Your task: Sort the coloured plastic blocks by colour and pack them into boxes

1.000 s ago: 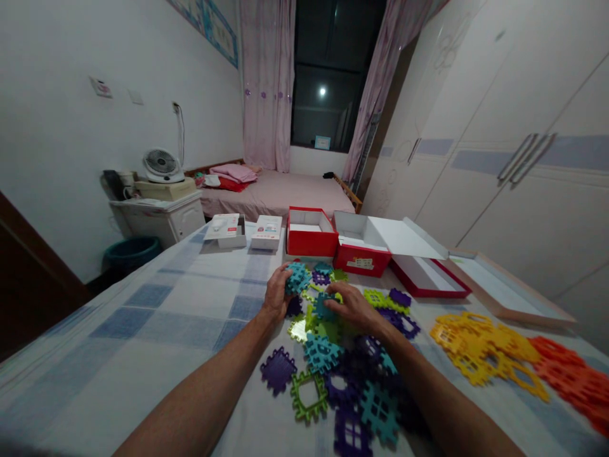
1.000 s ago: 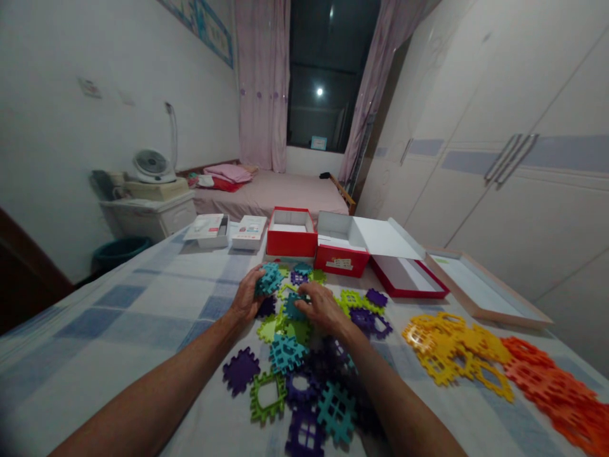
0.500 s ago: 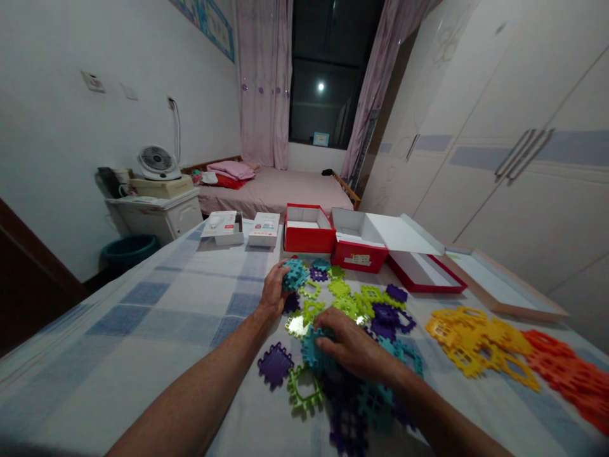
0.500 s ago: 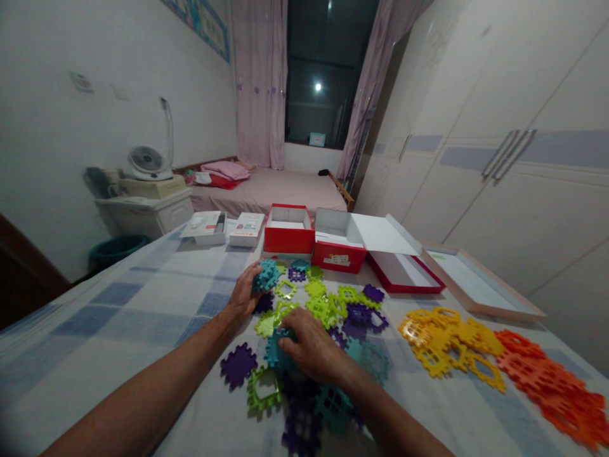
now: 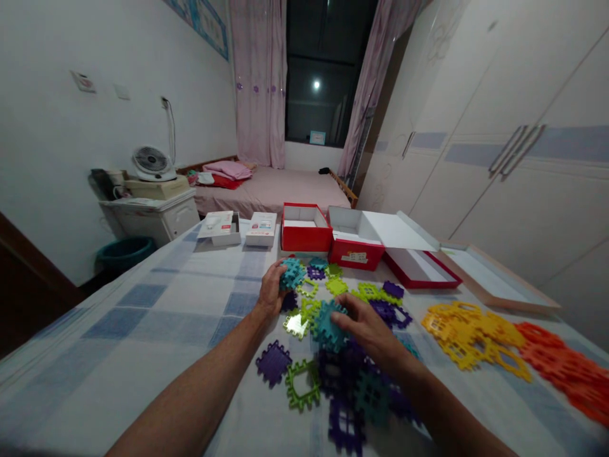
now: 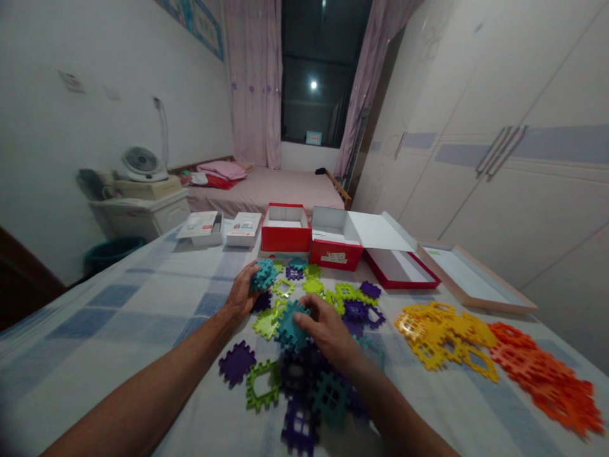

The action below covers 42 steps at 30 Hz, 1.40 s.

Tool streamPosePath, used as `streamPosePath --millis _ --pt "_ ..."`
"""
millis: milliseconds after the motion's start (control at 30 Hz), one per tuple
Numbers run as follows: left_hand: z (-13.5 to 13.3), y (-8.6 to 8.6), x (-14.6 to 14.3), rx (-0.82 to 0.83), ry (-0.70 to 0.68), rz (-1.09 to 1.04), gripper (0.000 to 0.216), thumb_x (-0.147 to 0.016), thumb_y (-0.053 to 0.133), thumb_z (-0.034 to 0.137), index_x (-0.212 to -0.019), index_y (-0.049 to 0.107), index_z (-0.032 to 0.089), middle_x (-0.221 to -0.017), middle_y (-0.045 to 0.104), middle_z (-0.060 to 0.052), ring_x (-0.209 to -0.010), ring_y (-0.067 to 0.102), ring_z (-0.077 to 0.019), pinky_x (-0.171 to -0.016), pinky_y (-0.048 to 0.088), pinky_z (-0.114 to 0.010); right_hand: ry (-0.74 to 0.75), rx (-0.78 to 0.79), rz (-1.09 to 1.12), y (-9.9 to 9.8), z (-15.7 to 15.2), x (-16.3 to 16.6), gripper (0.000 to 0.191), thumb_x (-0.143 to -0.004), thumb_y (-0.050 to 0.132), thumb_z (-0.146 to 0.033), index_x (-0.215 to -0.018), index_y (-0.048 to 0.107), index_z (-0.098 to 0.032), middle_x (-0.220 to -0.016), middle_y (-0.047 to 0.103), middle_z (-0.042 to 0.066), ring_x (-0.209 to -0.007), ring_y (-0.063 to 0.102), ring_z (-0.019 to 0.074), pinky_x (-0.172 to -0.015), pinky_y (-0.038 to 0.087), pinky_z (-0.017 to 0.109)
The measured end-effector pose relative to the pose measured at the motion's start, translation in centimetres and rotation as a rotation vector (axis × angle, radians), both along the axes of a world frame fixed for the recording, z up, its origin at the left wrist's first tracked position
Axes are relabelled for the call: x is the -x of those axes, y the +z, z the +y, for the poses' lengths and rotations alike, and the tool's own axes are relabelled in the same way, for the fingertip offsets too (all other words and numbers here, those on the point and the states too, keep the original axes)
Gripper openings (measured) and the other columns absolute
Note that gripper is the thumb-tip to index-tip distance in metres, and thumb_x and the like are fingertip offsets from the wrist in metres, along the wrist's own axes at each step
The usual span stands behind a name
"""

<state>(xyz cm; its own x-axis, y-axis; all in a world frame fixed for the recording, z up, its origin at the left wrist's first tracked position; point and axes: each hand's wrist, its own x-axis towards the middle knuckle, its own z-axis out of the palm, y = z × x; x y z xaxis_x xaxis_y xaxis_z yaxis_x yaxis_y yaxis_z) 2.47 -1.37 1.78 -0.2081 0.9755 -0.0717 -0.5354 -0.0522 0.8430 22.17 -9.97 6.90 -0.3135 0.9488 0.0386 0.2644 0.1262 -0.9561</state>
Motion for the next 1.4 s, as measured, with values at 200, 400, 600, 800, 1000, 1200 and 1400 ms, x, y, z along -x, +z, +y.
streamPosePath --millis 200,400,600,800,1000,1200,1400 --pt "0.2 -0.1 0.1 0.014 0.012 0.011 0.037 -0.063 0.065 0.028 -0.099 0.062 0.019 -0.083 0.062 0.001 -0.064 0.057 -0.0097 -0.046 0.046 -0.018 -0.318 0.208 0.391 0.3 -1.4 -6.4 0.039 -0.067 0.072 -0.041 -0.097 0.057 -0.021 -0.079 0.059 -0.002 -0.065 0.055 0.0112 -0.061 0.044 0.023" --pt "0.1 0.3 0.2 0.031 -0.021 0.03 0.03 -0.064 0.064 0.025 -0.094 0.063 0.02 -0.088 0.063 0.001 -0.066 0.059 -0.0113 -0.049 0.053 -0.022 -0.979 -0.003 0.13 -2.1 -6.8 -17.3 0.052 -0.064 0.066 -0.047 -0.105 0.055 -0.018 -0.086 0.063 0.003 -0.071 0.059 0.017 -0.066 0.048 0.029" --pt "0.1 0.7 0.4 0.073 -0.035 0.027 0.027 -0.067 0.06 0.02 -0.095 0.063 0.021 -0.085 0.066 0.001 -0.065 0.062 -0.0125 -0.05 0.055 -0.023 -1.386 -0.027 -0.312 -5.6 -11.1 -24.7 0.05 -0.068 0.051 -0.045 -0.108 0.056 -0.015 -0.092 0.062 0.009 -0.073 0.059 0.0218 -0.065 0.049 0.034" --pt "-0.1 0.9 0.2 0.072 -0.034 0.039 0.024 -0.069 0.058 0.018 -0.092 0.062 0.02 -0.083 0.065 0.001 -0.063 0.061 -0.0109 -0.05 0.054 -0.021 -1.379 -0.046 -0.877 -6.8 -9.7 -24.4 0.051 -0.078 0.033 -0.037 -0.118 0.053 -0.013 -0.115 0.055 0.016 -0.103 0.051 0.0312 -0.086 0.042 0.045" --pt "-0.2 0.5 0.2 0.019 -0.041 0.053 0.031 -0.066 0.062 0.024 -0.096 0.062 0.018 -0.087 0.064 0.0 -0.068 0.061 -0.0124 -0.052 0.054 -0.023 -1.467 -0.177 -0.893 -7.0 -9.3 -24.1 0.048 -0.079 0.037 -0.043 -0.112 0.057 -0.014 -0.11 0.055 0.016 -0.105 0.049 0.0325 -0.087 0.04 0.046" --pt "0.0 0.3 0.2 0.004 -0.037 0.036 0.033 -0.065 0.064 0.024 -0.097 0.062 0.018 -0.086 0.064 0.0 -0.066 0.061 -0.0126 -0.049 0.053 -0.022 -1.279 -0.566 -0.861 -6.8 -10.2 -21.0 0.04 -0.081 0.037 -0.037 -0.109 0.055 -0.015 -0.111 0.056 0.014 -0.111 0.046 0.0274 -0.099 0.034 0.042" --pt "-0.2 0.6 0.0 0.022 -0.027 0.04 0.031 -0.066 0.062 0.022 -0.096 0.062 0.019 -0.088 0.064 0.0 -0.066 0.061 -0.0121 -0.051 0.054 -0.023 -1.058 -0.381 -0.775 -5.7 -7.4 -19.5 0.056 -0.076 0.044 -0.048 -0.121 0.047 -0.014 -0.124 0.049 0.016 -0.119 0.042 0.0283 -0.101 0.034 0.044"
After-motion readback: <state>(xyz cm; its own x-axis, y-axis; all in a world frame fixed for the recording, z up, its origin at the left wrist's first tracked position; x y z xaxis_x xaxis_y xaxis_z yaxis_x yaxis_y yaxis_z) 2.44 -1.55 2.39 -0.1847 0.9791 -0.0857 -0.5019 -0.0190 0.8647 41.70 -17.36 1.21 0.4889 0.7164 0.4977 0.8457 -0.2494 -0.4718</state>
